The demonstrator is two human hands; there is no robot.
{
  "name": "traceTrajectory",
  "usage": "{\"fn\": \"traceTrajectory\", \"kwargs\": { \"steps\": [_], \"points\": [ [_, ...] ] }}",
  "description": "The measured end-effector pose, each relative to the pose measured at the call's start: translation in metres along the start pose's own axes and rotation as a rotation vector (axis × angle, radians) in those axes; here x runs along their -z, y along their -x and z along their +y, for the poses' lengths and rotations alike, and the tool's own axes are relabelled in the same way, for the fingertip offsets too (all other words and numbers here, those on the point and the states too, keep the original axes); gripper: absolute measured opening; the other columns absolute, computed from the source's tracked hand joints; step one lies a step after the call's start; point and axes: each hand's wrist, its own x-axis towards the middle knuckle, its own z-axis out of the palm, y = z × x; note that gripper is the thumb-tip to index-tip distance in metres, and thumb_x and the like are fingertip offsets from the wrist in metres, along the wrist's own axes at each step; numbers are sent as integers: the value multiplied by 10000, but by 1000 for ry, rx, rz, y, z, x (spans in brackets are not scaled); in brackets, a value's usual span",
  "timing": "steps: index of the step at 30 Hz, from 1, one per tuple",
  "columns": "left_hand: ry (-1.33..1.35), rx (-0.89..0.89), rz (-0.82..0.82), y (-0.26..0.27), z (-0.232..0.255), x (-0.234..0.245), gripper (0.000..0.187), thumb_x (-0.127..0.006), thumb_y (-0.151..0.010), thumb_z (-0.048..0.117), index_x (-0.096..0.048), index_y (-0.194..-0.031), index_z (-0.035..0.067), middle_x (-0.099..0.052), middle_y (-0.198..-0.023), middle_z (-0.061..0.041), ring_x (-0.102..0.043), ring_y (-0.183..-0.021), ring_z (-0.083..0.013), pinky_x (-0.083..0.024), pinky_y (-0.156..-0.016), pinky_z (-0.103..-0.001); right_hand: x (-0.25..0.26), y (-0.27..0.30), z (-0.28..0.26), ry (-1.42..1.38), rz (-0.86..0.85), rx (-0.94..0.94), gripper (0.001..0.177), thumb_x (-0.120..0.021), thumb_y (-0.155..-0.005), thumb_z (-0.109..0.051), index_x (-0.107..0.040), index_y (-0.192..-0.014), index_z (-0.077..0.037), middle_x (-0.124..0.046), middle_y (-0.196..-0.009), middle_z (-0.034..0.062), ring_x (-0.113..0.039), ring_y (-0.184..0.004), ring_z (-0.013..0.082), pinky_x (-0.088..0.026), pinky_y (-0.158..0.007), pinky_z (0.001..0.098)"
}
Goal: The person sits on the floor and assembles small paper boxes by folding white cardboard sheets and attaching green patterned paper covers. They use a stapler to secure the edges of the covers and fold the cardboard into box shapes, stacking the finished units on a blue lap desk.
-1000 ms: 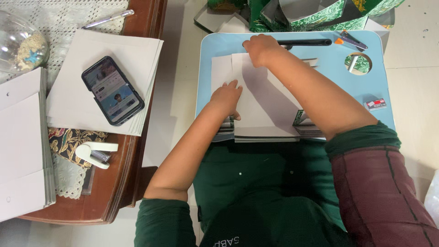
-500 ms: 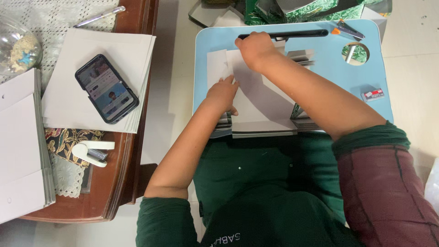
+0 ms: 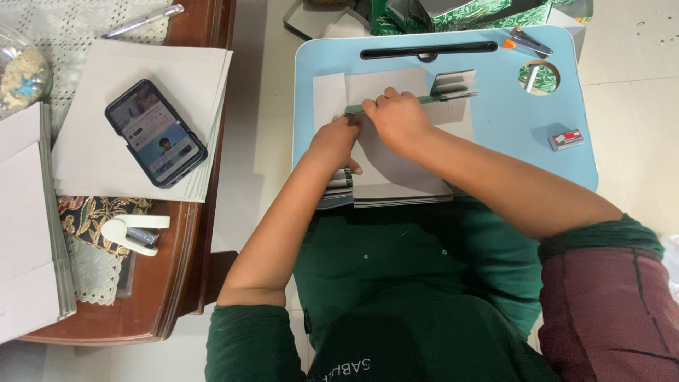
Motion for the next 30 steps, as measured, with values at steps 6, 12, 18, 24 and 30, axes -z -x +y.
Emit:
{"fn": "traceTrajectory", "kwargs": {
  "steps": [6,12,18,24,30],
  "points": [
    [106,177,45,9,3,3,1180,-1068,-410,338,-454,-1340,-50,-482,-1375,-216,-617,-1174,-397,-563,-952,-422,15,8,-6,-83,-63,-28,384,-683,-741,-139,-655,-1116,-60,-727,-944,87,-666,-979,276,-551,-712,372],
    [113,141,78,18,10,8,1485,-1050,-387,308,-240,-1619,125,-423,-1400,-233,-609,-1152,-419,-550,-933,-436,-13,26,-15,-130,-148,-33,334,-656,-767,-125,-656,-1093,-52,-731,-972,143,-663,-1088,342,-577,-755,413],
    [-26,102,-38,8,8,13,1309,-1033,-435,379,-386,-1561,214,-399,-1437,-197,-597,-1196,-398,-545,-954,-454,-27,34,-19,-187,-224,-41,295,-594,-880,-126,-649,-1138,5,-716,-930,213,-673,-1103,386,-579,-810,448],
    [-67,118,-70,-2,6,0,1331,-1041,-424,378,-380,-1564,192,-352,-1482,-222,-596,-1199,-403,-548,-958,-448,-8,23,-10,-321,-372,-112,270,-589,-864,-107,-669,-1112,-35,-686,-1009,232,-674,-1003,421,-562,-809,503],
    [-114,145,-127,-3,11,4,1341,-1033,-461,406,-338,-1590,202,-362,-1475,-222,-590,-1206,-415,-547,-962,-462,-15,11,25,-457,-378,-129,453,-672,-813,-102,-663,-1266,-114,-701,-1066,200,-660,-1021,401,-535,-839,505]
  ]
}}
